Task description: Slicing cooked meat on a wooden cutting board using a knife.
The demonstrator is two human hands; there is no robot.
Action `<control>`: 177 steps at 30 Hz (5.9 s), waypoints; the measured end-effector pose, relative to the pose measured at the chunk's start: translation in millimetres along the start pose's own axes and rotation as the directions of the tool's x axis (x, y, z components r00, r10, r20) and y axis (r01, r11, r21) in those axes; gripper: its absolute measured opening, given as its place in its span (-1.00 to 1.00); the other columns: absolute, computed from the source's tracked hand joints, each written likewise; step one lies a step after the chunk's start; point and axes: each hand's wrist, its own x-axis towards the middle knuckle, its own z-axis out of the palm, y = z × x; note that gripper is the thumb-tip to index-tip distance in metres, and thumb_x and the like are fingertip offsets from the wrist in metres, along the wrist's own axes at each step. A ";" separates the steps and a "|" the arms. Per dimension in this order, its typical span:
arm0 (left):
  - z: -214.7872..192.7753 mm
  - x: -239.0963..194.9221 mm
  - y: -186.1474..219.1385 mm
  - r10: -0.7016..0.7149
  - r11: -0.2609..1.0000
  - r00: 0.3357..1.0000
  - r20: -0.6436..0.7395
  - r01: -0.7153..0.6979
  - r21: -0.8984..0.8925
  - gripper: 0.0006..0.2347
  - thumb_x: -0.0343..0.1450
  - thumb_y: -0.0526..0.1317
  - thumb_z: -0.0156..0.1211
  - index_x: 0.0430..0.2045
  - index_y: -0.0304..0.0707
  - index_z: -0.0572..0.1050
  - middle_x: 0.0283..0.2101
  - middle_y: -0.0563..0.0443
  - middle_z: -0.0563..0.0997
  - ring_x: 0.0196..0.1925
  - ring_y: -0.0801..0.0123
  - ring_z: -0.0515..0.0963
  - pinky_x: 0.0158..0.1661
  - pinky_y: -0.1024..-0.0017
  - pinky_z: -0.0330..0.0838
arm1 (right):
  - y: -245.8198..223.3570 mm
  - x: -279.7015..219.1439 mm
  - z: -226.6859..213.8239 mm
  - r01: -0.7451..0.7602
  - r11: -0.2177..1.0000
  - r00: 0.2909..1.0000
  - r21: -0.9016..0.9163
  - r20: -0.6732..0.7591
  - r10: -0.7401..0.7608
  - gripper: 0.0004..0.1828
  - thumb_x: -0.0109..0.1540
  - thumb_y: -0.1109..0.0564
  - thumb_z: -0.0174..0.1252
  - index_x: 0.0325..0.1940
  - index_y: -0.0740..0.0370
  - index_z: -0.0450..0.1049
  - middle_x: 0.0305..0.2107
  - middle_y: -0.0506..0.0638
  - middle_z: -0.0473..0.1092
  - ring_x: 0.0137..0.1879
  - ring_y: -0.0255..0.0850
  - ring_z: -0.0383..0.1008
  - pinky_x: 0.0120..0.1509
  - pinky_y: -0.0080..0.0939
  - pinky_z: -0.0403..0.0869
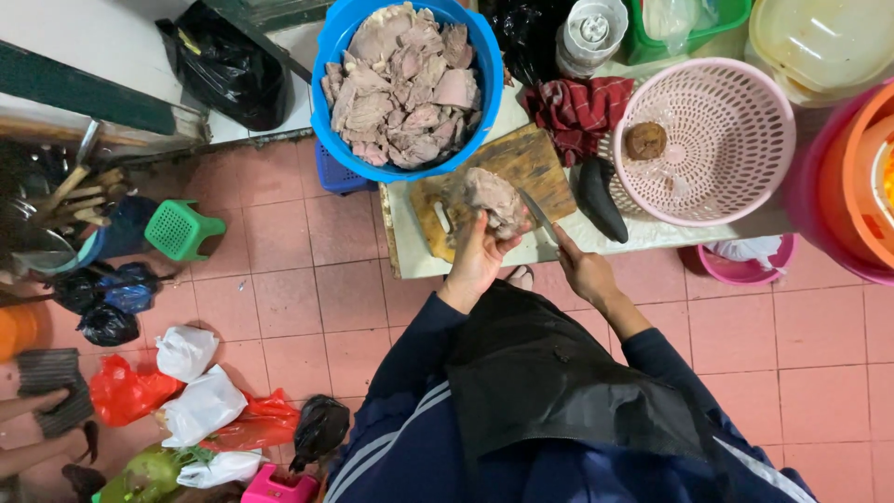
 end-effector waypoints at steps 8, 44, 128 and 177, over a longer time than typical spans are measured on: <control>-41.1 18.2 -10.7 -0.112 0.992 0.991 -0.073 0.108 -0.061 -0.71 0.53 -0.06 0.10 -0.08 -0.34 0.48 0.00 -0.36 0.60 -0.11 -0.11 0.70 -0.17 0.16 0.75 | -5.0 -1.5 -4.3 0.003 1.000 1.000 -0.004 -0.007 -0.003 -0.31 0.38 -0.10 -0.11 0.58 -0.51 -0.10 -0.22 0.40 0.55 0.03 0.34 0.55 0.22 0.27 0.50; -110.3 115.6 -46.9 0.792 -0.249 0.520 0.320 -0.203 0.947 -0.83 0.29 -0.24 0.37 -0.30 0.02 0.57 -0.13 0.07 0.46 -0.16 0.00 0.52 -0.07 0.16 0.40 | -41.8 16.0 23.2 0.226 0.849 0.872 -0.478 -0.289 -0.395 -0.25 0.31 0.06 -0.15 0.60 -0.34 -0.02 -0.46 -0.02 0.40 -0.48 -0.01 0.59 -0.34 0.02 0.61; -88.5 81.9 -31.2 0.759 -0.143 0.536 0.369 -0.416 0.898 -0.82 0.33 -0.30 0.25 -0.21 -0.18 0.52 -0.12 -0.03 0.50 -0.23 0.07 0.51 -0.19 0.23 0.47 | -49.1 -16.2 -21.0 0.235 0.933 0.952 -0.271 -0.131 -0.278 -0.39 0.40 -0.09 -0.18 0.57 -0.42 0.02 -0.40 0.15 0.55 -0.26 0.16 0.62 -0.05 0.16 0.61; -96.1 70.9 -47.1 0.770 -0.065 0.574 0.278 -0.363 0.929 -0.79 0.38 -0.32 0.34 -0.12 -0.14 0.62 -0.09 -0.02 0.52 -0.17 0.07 0.66 -0.25 0.27 0.61 | -42.1 6.5 -21.3 0.180 0.979 0.980 -0.092 -0.073 -0.187 -0.37 0.39 -0.05 -0.13 0.56 -0.34 -0.02 -0.19 0.29 0.56 -0.06 0.28 0.57 0.15 0.27 0.53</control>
